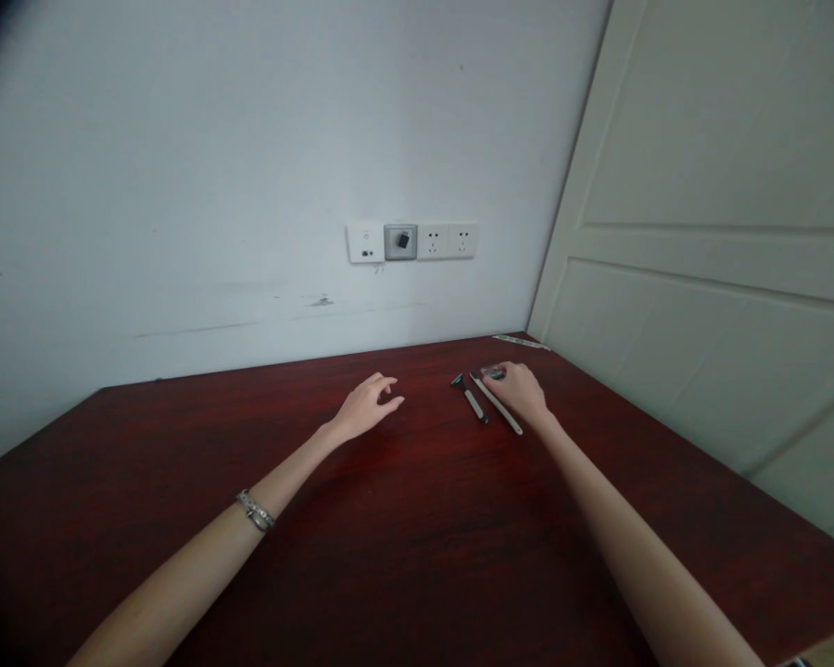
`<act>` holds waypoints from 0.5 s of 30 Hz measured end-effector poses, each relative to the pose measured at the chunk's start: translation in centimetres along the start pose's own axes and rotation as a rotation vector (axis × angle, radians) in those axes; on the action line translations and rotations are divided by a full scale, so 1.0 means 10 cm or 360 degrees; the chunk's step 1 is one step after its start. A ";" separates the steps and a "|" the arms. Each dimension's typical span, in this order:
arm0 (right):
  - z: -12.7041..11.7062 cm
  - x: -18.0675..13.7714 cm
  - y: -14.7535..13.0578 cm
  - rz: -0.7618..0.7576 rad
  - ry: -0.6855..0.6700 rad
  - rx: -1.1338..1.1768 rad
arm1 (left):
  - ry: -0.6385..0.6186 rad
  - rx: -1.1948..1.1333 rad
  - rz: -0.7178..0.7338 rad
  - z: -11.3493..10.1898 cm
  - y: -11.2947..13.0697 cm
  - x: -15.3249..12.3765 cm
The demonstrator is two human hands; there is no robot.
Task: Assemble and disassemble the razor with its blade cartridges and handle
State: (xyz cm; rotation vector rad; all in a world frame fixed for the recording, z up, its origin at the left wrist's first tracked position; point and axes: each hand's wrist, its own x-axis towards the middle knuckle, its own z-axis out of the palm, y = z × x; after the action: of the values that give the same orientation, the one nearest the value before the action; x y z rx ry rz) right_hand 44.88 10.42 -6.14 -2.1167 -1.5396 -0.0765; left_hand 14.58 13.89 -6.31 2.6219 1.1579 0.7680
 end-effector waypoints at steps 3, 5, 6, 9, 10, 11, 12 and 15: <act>0.09 0.10 0.19 0.0033 -0.0092 -0.0043 | 0.0010 -0.0037 -0.0078 0.02 -0.10 -0.02; 0.15 0.13 0.27 0.0041 -0.0143 -0.0069 | 0.0012 -0.0042 -0.0117 0.02 -0.15 -0.03; 0.18 0.14 0.29 0.0045 -0.0162 -0.0078 | 0.0014 -0.0043 -0.0132 0.02 -0.17 -0.03; 0.24 0.17 0.34 0.0065 -0.0189 -0.0093 | 0.0015 -0.0053 -0.0174 0.02 -0.20 -0.05; 0.25 0.18 0.35 0.0067 -0.0188 -0.0093 | 0.0013 -0.0061 -0.0187 0.01 -0.21 -0.06; 0.26 0.18 0.36 0.0067 -0.0184 -0.0093 | 0.0012 -0.0069 -0.0198 0.01 -0.22 -0.06; 0.28 0.19 0.36 0.0067 -0.0180 -0.0093 | 0.0012 -0.0077 -0.0206 0.01 -0.24 -0.07; 0.30 0.18 0.38 0.0083 -0.0171 -0.0103 | 0.0019 -0.0087 -0.0222 0.00 -0.29 -0.09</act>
State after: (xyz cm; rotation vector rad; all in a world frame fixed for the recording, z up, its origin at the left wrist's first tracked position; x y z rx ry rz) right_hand 48.18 12.50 -9.55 -2.2433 -1.5606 0.0064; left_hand 12.20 15.19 -7.73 2.4653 1.2880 0.7770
